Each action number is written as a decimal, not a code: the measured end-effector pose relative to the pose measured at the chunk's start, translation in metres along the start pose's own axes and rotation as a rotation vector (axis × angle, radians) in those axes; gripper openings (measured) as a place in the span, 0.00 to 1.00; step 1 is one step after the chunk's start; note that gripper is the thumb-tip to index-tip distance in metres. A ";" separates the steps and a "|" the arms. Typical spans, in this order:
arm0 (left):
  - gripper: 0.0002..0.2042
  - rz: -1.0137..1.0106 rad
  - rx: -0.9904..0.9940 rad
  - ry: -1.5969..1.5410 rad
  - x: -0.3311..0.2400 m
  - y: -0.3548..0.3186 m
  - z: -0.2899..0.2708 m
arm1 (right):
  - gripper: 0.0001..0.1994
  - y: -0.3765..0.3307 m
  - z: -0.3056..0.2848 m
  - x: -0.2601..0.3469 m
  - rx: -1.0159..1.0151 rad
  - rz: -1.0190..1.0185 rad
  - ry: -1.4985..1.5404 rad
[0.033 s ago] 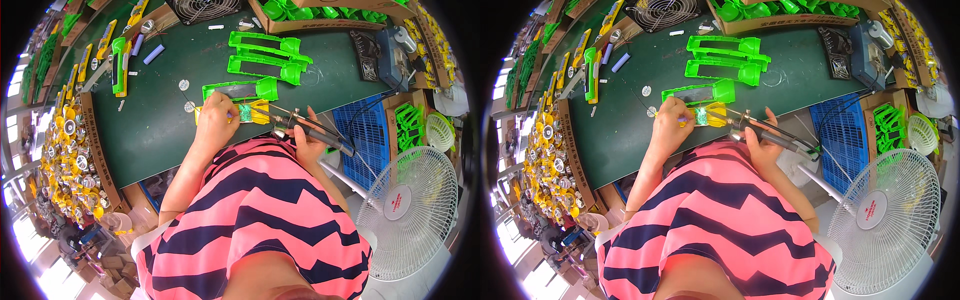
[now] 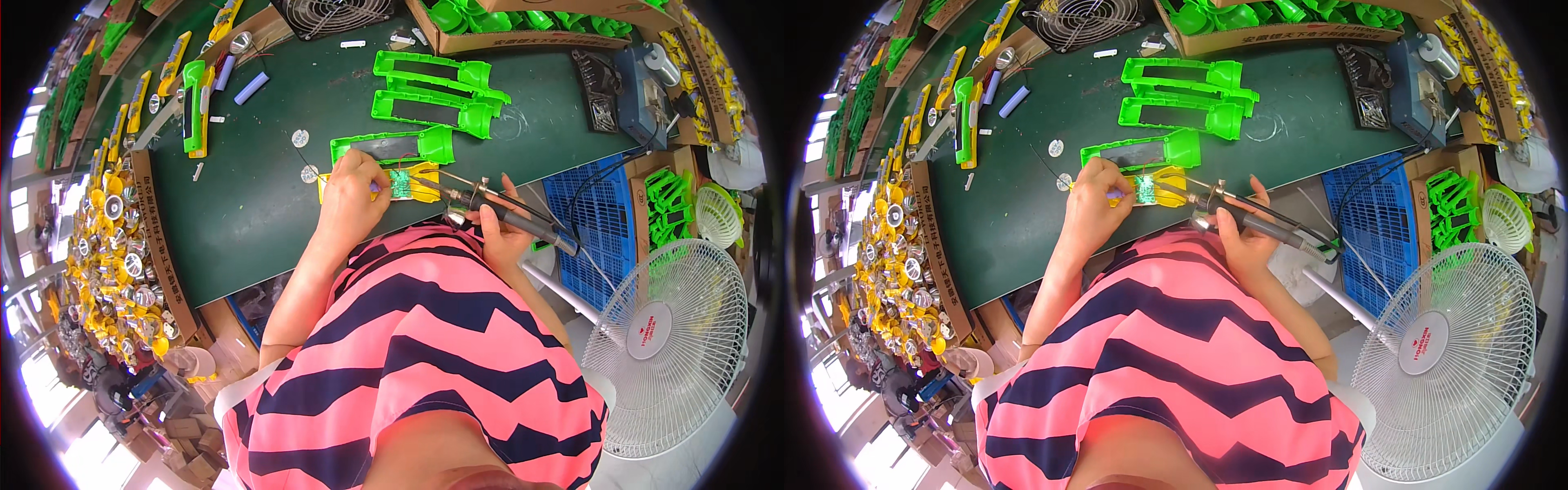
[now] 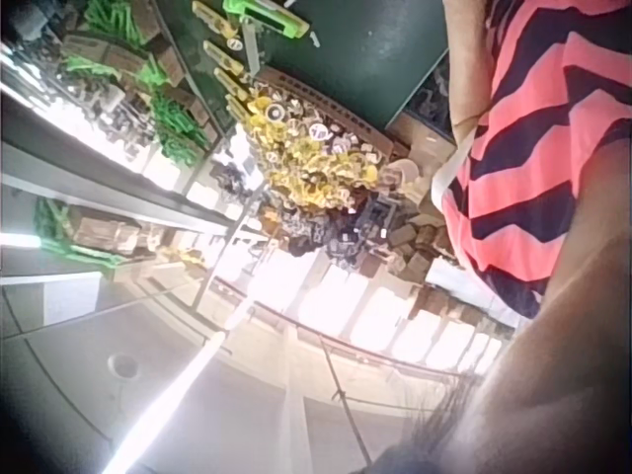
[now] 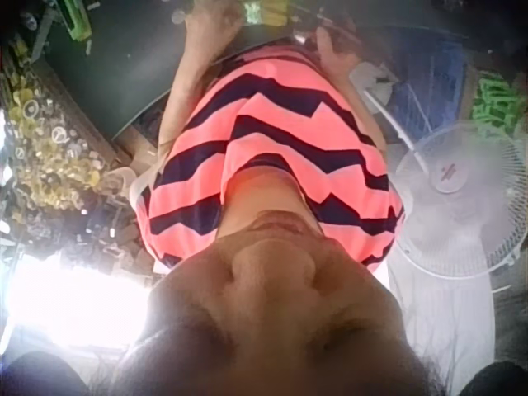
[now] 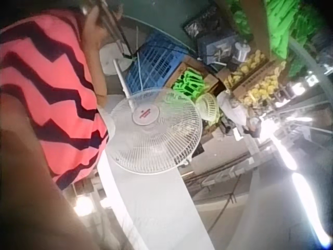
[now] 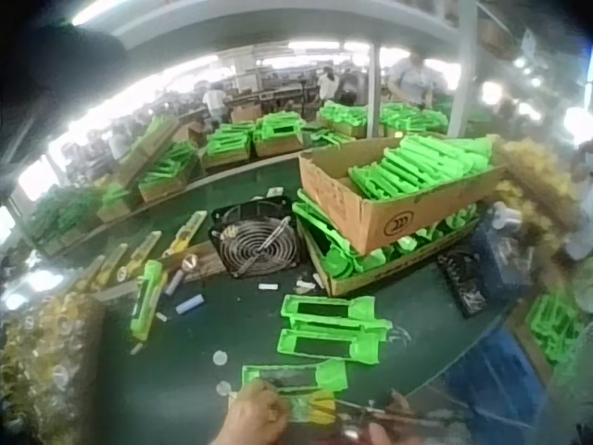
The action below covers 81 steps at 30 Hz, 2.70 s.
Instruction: The person solders electronic components into plastic flashlight casings using a soldering iron, fits the casing halves together by hand, and places the assembled flashlights on a conveyor.
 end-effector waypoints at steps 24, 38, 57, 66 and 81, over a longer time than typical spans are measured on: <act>0.10 0.434 -0.166 0.090 -0.014 -0.033 -0.015 | 0.11 0.000 0.002 0.013 0.034 -0.163 -0.076; 0.14 0.557 0.005 0.334 -0.023 -0.030 -0.001 | 0.10 -0.003 0.002 0.009 -0.014 -0.116 -0.095; 0.13 0.573 -0.014 0.318 -0.024 -0.031 -0.002 | 0.11 -0.006 0.007 0.001 0.003 0.006 -0.016; 0.12 0.548 -0.010 0.309 -0.025 -0.029 -0.002 | 0.10 0.000 0.002 0.006 -0.037 0.148 0.154; 0.50 0.224 0.042 0.433 0.001 0.001 -0.023 | 0.18 0.083 0.004 0.005 0.338 -0.629 -0.725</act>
Point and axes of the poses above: each hand's wrist, its own y-axis towards the middle knuckle, its own z-axis out of the palm, x = y × z, the point moved 6 cm from there along y, towards the middle knuckle, and after that the axes turned 1 degree about -x, right-handed, at the moved point
